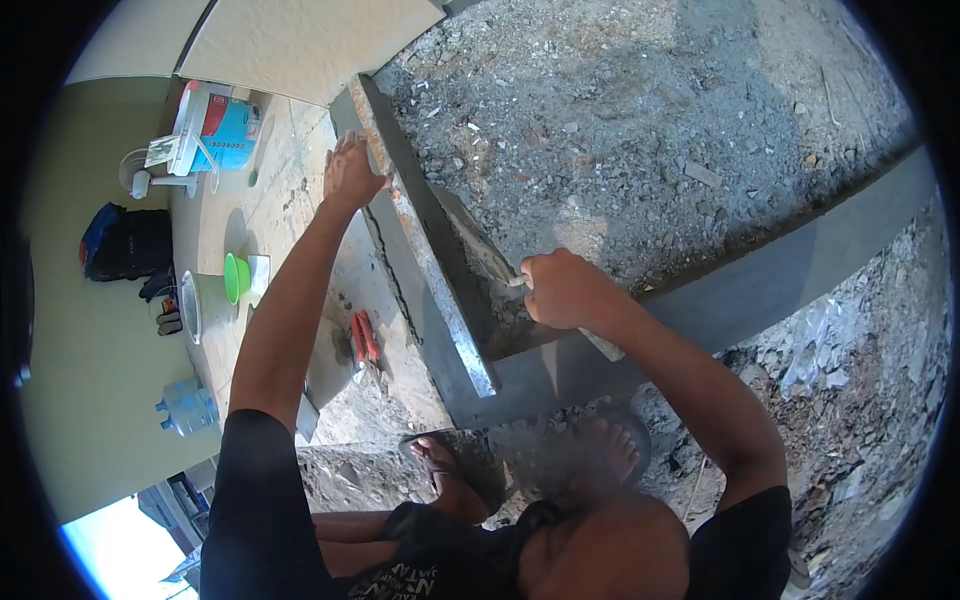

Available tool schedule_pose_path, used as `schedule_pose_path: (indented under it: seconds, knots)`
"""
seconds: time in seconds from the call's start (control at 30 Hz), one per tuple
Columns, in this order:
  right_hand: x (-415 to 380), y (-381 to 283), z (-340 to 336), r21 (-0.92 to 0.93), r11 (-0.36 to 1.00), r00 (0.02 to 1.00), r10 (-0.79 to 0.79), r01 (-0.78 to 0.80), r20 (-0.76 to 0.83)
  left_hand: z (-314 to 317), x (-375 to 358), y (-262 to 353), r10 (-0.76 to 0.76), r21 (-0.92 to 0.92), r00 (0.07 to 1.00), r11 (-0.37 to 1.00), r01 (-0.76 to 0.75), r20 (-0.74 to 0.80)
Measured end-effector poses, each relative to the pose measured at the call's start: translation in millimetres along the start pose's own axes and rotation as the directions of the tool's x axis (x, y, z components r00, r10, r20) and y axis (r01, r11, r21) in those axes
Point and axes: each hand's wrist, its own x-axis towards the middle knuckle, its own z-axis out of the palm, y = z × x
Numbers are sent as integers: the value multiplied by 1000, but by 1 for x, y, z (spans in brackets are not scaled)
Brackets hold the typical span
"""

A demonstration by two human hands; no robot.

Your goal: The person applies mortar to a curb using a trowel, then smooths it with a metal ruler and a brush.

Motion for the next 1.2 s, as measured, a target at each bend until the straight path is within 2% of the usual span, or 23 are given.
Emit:
schedule_pose_path:
  seconds: [0.07,0.17,0.23,0.27,0.33,0.37,0.43,0.53,0.67,0.77,0.83,0.87,0.93,0.97,1.03,1.07,1.13,1.2]
  knots:
    - [40,5,0,-98,995,1000,25,-25,5,7,-25,9,-11,-121,1000,993,14,27]
    - [88,8,-1,-94,996,1000,-10,10,-3,-5,-75,31,19,-135,995,991,-6,101]
    - [110,9,0,-125,986,991,-122,114,-53,-7,-97,38,61,-164,975,986,-26,214]
    - [117,7,0,-127,985,991,-124,117,-46,-8,-104,41,56,-167,975,986,-20,215]
    - [126,-6,-4,-153,988,1000,-22,23,4,-10,-116,46,52,-177,963,984,-5,263]
    - [128,-12,-6,-155,988,1000,-22,24,15,-10,-119,47,46,-181,962,983,4,269]
    - [128,-18,-8,-151,988,995,43,-29,86,-8,-119,49,54,-136,924,991,-3,379]
    - [124,-10,11,-165,986,998,-19,29,61,2,-124,48,51,-140,948,990,-7,315]
    - [80,-9,22,-180,983,991,-6,30,133,5,-128,42,59,-157,945,988,-9,320]
    - [40,-3,33,-168,981,990,-73,93,118,6,-132,41,69,-199,961,980,-15,269]
    - [17,-5,36,-235,951,961,-147,203,234,5,-132,40,66,-188,962,982,-15,267]
    - [7,-8,37,-234,951,961,-145,200,235,5,-132,41,68,-189,961,982,-16,269]
    - [-14,-18,36,-127,991,944,0,45,331,5,-131,41,61,-154,956,988,-17,287]
    - [-21,-16,42,-127,991,945,1,43,328,6,-131,41,64,-154,956,988,-20,286]
    - [-33,-15,55,-94,981,941,-134,171,309,8,-130,40,64,-152,966,988,-26,250]
    - [-45,-18,58,-98,980,943,-133,171,305,7,-131,41,66,-152,967,988,-28,245]
    - [-66,-36,51,-60,998,965,-15,32,263,0,-130,44,49,-124,950,992,-11,308]
    - [-83,-47,31,-67,997,958,46,-29,283,-3,-132,46,50,-124,951,992,-12,305]
